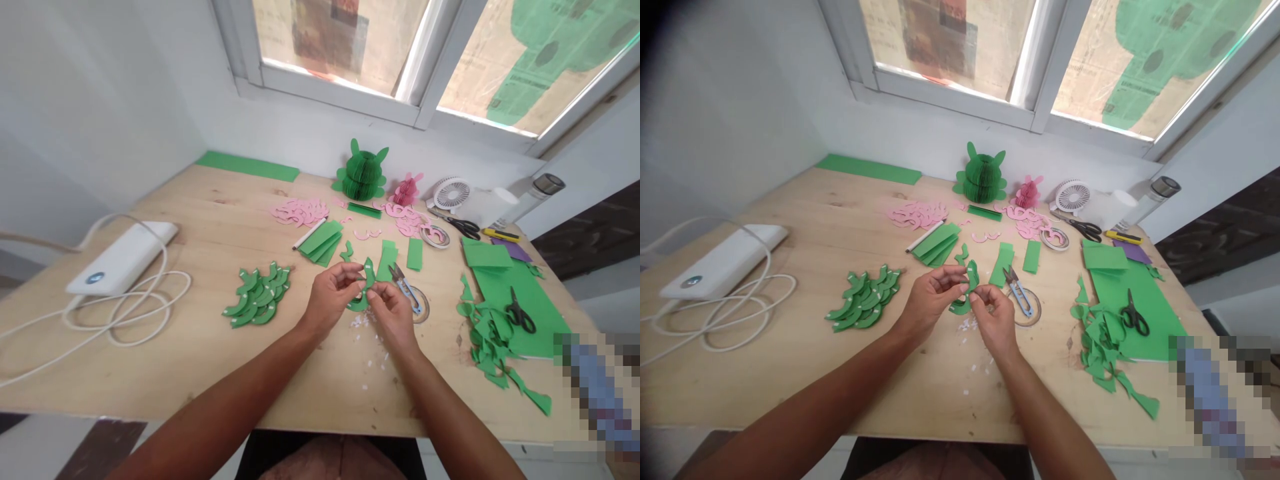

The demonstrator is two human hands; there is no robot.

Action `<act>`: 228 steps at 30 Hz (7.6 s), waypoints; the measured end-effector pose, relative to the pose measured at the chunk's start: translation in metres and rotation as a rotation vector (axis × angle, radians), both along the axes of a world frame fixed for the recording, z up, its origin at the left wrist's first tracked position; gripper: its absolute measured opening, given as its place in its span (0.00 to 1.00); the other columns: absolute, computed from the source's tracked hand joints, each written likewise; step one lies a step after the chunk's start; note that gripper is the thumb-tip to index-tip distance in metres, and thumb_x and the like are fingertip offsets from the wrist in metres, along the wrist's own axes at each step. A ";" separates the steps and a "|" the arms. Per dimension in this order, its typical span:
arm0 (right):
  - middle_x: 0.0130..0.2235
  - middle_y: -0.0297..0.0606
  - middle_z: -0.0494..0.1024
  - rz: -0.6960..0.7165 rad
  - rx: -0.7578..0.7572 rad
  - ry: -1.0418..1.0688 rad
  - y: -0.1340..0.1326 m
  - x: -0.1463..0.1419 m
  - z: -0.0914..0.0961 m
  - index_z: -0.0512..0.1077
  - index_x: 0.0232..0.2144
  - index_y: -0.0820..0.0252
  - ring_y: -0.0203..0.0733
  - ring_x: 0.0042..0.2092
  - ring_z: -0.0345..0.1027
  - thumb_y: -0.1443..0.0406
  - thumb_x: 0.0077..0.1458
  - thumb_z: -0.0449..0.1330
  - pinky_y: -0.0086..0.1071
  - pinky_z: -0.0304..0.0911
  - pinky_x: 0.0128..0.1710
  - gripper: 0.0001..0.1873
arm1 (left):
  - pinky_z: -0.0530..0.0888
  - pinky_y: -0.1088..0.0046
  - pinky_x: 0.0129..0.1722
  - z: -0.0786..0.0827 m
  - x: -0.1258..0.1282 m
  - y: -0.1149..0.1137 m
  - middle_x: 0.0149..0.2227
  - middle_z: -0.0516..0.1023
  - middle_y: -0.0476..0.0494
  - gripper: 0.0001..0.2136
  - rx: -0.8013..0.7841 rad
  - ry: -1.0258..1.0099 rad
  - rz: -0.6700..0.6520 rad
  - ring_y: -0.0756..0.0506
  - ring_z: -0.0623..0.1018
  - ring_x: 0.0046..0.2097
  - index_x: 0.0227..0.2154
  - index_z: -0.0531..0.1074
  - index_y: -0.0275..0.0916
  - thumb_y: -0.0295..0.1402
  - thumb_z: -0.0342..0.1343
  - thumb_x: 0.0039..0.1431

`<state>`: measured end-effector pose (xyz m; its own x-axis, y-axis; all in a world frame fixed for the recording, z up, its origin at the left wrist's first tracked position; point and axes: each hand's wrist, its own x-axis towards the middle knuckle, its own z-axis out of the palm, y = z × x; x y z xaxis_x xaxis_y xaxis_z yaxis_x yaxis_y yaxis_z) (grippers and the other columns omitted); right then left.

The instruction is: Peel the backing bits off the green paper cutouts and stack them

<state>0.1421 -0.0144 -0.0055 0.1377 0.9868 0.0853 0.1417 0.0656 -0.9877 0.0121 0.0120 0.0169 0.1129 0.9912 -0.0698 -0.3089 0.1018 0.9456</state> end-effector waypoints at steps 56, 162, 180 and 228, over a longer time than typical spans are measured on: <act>0.25 0.35 0.73 0.197 -0.048 0.043 0.000 0.008 0.004 0.72 0.25 0.60 0.36 0.27 0.63 0.57 0.47 0.62 0.29 0.59 0.26 0.11 | 0.69 0.74 0.33 0.012 -0.025 0.011 0.27 0.75 0.47 0.11 0.000 0.039 -0.292 0.50 0.73 0.29 0.32 0.74 0.35 0.32 0.62 0.43; 0.22 0.31 0.69 0.137 -0.091 -0.036 0.001 0.005 0.005 0.70 0.23 0.60 0.33 0.24 0.59 0.60 0.48 0.60 0.27 0.55 0.25 0.09 | 0.70 0.77 0.25 0.002 -0.005 0.005 0.20 0.73 0.51 0.09 -0.016 0.029 -0.068 0.52 0.71 0.22 0.27 0.72 0.34 0.32 0.62 0.42; 0.21 0.30 0.68 -0.106 -0.073 0.205 0.005 0.011 0.009 0.67 0.24 0.59 0.35 0.23 0.61 0.56 0.44 0.62 0.29 0.58 0.26 0.13 | 0.72 0.72 0.34 0.000 -0.009 0.005 0.29 0.78 0.46 0.12 0.034 0.081 -0.316 0.49 0.76 0.31 0.33 0.73 0.36 0.31 0.62 0.43; 0.21 0.29 0.67 -0.008 -0.096 0.194 0.003 0.005 0.017 0.67 0.22 0.59 0.33 0.23 0.59 0.57 0.44 0.61 0.27 0.54 0.25 0.11 | 0.74 0.73 0.28 -0.001 -0.006 0.005 0.23 0.76 0.47 0.10 -0.007 0.118 -0.212 0.50 0.74 0.25 0.28 0.74 0.35 0.34 0.63 0.42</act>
<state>0.1473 -0.0114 0.0117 0.1502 0.9879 -0.0379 -0.0515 -0.0305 -0.9982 0.0061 0.0173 0.0161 0.3088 0.9457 -0.1017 -0.1672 0.1592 0.9730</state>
